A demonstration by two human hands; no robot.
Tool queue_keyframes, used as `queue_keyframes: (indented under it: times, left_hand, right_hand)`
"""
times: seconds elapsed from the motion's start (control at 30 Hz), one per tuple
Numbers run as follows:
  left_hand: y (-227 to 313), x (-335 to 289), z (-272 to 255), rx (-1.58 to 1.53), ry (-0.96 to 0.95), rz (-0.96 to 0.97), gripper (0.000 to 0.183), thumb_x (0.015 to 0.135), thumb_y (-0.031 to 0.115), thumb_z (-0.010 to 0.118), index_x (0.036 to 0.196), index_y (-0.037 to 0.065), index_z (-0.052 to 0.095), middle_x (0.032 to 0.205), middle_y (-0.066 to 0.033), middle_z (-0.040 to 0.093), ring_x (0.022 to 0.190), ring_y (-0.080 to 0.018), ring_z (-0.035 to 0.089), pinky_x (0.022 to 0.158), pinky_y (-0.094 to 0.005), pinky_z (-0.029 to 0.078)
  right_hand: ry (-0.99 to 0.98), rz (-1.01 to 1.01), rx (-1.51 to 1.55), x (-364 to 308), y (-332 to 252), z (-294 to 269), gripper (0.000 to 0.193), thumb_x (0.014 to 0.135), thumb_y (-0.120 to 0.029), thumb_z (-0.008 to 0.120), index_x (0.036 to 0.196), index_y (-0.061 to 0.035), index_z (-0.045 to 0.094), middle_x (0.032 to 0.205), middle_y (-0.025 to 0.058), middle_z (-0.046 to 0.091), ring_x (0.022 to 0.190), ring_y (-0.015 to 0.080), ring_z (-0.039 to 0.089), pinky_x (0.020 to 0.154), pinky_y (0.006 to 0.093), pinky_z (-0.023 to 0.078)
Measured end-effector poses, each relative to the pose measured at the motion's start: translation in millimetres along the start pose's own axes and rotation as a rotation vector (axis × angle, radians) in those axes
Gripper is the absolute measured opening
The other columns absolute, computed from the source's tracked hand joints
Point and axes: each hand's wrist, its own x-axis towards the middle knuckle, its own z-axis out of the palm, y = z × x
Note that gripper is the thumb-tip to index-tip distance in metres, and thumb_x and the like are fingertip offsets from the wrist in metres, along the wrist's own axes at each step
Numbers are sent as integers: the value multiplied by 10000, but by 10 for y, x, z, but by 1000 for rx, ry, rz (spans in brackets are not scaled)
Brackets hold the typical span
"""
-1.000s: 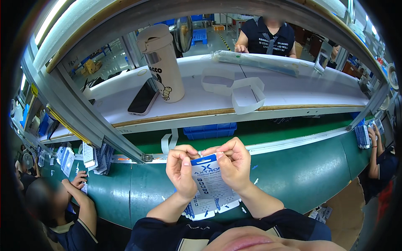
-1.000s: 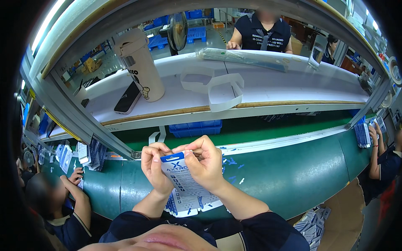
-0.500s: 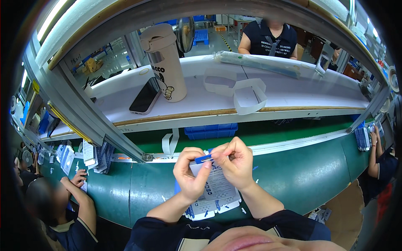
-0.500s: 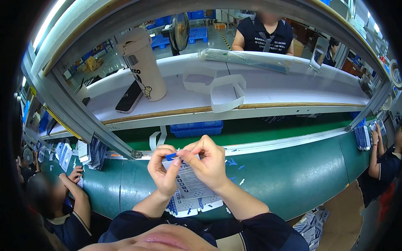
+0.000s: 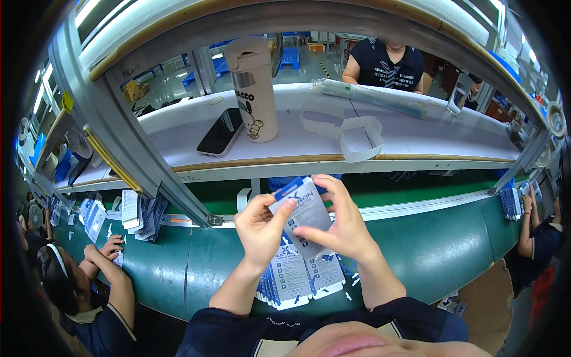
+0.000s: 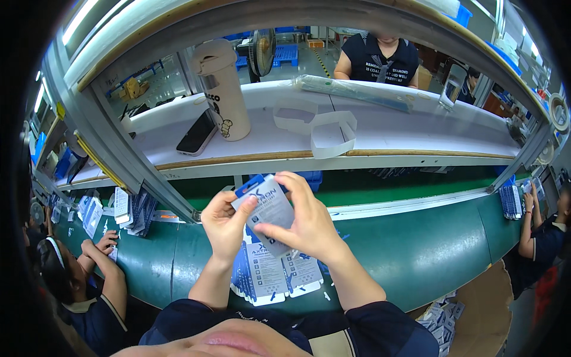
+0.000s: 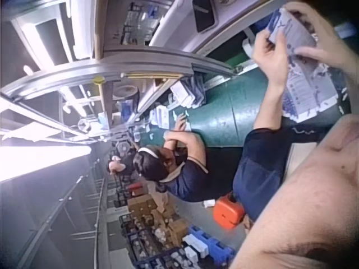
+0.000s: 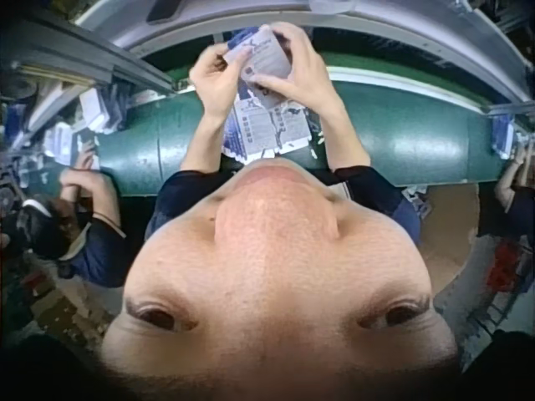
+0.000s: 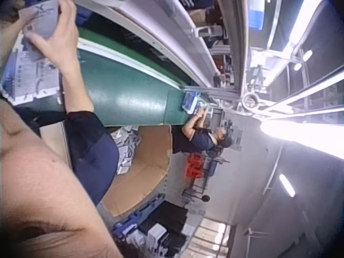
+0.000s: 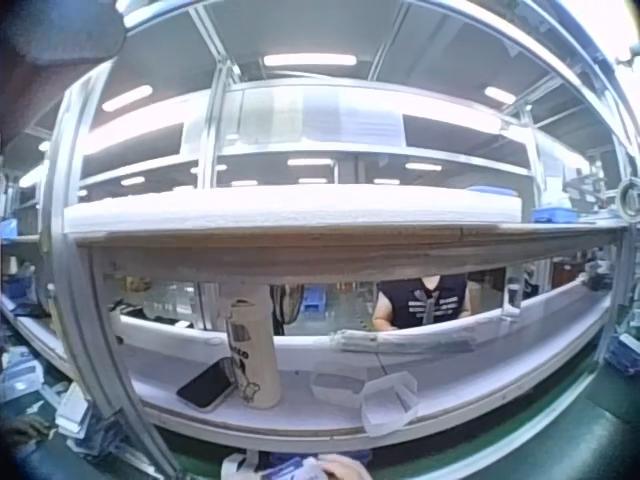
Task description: The person assembles small battery units by inserting a blue tab into a white card and folding it into a compact package. They repeat this process for multiple units, stacking the finished packages on the table.
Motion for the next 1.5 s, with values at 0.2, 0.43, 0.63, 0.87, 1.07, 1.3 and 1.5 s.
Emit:
queue_keyframes:
  times: [0.2,0.43,0.63,0.87,1.07,1.3,1.5]
  left_hand:
    - [-103,68,5,135,-37,25,109,914,42,656,974,-48,640,819,-46,683,712,-62,617,610,-200,483]
    - [-315,63,-288,1211,-811,-160,708,751,566,716,1244,69,606,1158,-188,632,1117,-362,582,919,-440,480]
    - [-661,67,-215,1459,-1160,-390,973,524,618,849,1283,71,581,1277,-135,557,1242,-338,487,1010,-430,424]
    - [-805,127,-285,1391,-1192,-302,925,555,592,847,1257,47,592,1237,-133,583,1221,-318,517,958,-421,470]
    - [-723,153,-276,1173,-1015,-143,582,710,397,807,1197,131,633,1173,-130,622,1087,-302,608,922,-426,484]
    - [-212,270,-292,212,-742,125,198,916,127,611,1087,27,624,979,-119,644,824,-218,628,738,-325,497]
    - [83,193,-258,7,-455,194,236,935,73,593,1159,2,624,1038,-98,656,861,-132,600,753,-265,492]
  right_hand:
    - [-154,30,-356,-101,-155,94,969,666,-228,790,1477,-72,282,1434,282,319,1254,445,459,990,435,457]
    - [-331,522,-673,-710,459,-467,981,610,-232,766,1476,-93,328,1472,280,309,1278,465,436,1031,462,432]
    - [-148,816,-724,-1450,1260,-763,951,661,-260,756,1502,-189,317,1528,301,221,1370,480,297,1120,518,286]
    - [-220,886,-851,-1471,1226,-618,863,764,-327,728,1513,-236,309,1564,270,160,1425,486,172,1137,617,126]
    - [-226,480,-666,-1180,880,-167,818,815,-306,730,1501,-138,317,1528,252,273,1421,417,250,1147,536,201]
    - [-234,505,640,-762,291,55,768,869,-269,720,1468,-3,318,1430,177,441,1283,255,487,1066,396,383]
    - [-378,522,858,-631,112,50,1020,775,-575,712,1465,36,275,1378,211,476,1254,321,516,1036,435,423]
